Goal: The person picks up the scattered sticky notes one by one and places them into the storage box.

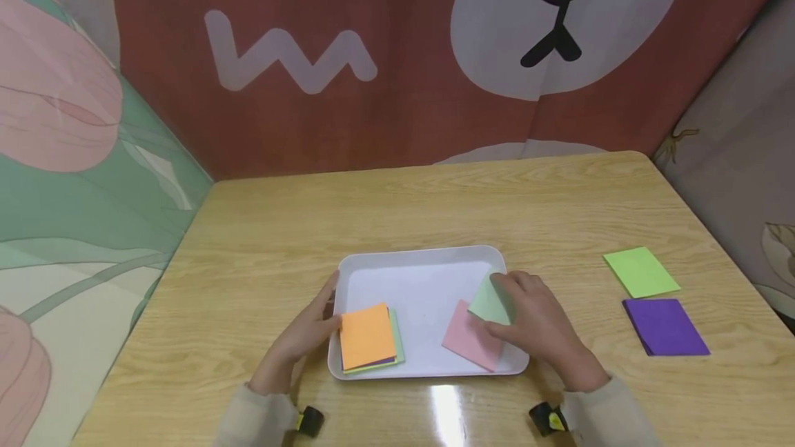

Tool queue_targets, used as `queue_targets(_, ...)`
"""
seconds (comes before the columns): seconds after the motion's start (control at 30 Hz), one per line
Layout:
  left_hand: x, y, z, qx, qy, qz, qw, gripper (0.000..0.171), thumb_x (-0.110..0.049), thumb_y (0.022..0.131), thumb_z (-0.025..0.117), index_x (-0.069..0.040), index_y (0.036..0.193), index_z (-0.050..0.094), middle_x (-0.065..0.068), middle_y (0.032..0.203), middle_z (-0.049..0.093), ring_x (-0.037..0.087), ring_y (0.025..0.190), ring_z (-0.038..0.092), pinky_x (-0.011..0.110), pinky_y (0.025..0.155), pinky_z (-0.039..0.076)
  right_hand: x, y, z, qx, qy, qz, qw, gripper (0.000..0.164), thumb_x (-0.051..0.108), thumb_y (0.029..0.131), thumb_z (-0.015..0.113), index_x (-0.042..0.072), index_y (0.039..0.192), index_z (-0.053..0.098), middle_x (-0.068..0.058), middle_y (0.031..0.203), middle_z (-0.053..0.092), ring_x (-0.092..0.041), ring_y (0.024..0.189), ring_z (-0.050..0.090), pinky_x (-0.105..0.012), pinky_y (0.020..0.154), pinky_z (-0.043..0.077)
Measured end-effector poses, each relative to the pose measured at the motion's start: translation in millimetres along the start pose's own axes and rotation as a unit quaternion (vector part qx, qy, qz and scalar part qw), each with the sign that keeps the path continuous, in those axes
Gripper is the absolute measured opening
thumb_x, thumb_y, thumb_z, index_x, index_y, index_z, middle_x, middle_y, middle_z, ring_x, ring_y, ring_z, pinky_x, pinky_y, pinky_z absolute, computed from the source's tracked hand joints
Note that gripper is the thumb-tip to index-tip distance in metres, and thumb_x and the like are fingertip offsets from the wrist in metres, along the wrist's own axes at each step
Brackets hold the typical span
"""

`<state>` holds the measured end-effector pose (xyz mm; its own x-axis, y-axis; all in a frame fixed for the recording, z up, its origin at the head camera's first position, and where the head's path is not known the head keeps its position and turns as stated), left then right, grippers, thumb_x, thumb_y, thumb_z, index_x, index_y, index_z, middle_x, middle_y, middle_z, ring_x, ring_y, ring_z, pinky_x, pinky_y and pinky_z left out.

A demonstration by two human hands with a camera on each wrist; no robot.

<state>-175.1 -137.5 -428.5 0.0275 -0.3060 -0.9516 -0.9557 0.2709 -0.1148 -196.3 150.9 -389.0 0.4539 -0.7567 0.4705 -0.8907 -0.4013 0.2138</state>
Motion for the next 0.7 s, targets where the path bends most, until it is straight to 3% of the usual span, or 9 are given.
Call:
queue_targets(0.23, 18.1, 5.1, -0.4, -0.003, 0.003, 0.007, 1.0000, 0.076, 0.008, 0.077, 0.041, -0.009, 0.139, -0.001, 0.025, 0.133, 0.028, 0.033, 0.106, 0.042, 0.045, 0.083, 0.044, 2.7, -0.1, 2.8, -0.006, 0.003, -0.011, 1.000, 0.069, 0.029, 0.058, 0.076, 0.001, 0.116, 0.048, -0.025, 0.109, 0.049, -0.041, 0.098, 0.042, -0.061, 0.079, 0.039)
queue_targets(0.7, 16.2, 4.5, -0.8, -0.007, 0.012, 0.016, 0.9998, 0.075, 0.008, 0.076, 0.041, -0.007, 0.139, 0.002, 0.026, 0.132, 0.030, 0.033, 0.105, 0.043, 0.044, 0.082, 0.045, 6.8, 0.4, 6.9, -0.002, 0.003, -0.013, 1.000, 0.069, 0.031, 0.058, 0.076, 0.004, 0.116, 0.049, -0.023, 0.110, 0.049, -0.039, 0.099, 0.043, -0.060, 0.079, 0.040)
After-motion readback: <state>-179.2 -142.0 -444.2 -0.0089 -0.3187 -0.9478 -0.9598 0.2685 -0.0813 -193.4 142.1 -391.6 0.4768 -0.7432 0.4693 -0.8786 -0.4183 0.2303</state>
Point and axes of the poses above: each hand's wrist, its own y-axis towards the middle knuckle, its own z-axis out of the palm, x = y × z, the point moved 9 cm from there along y, towards the middle knuckle
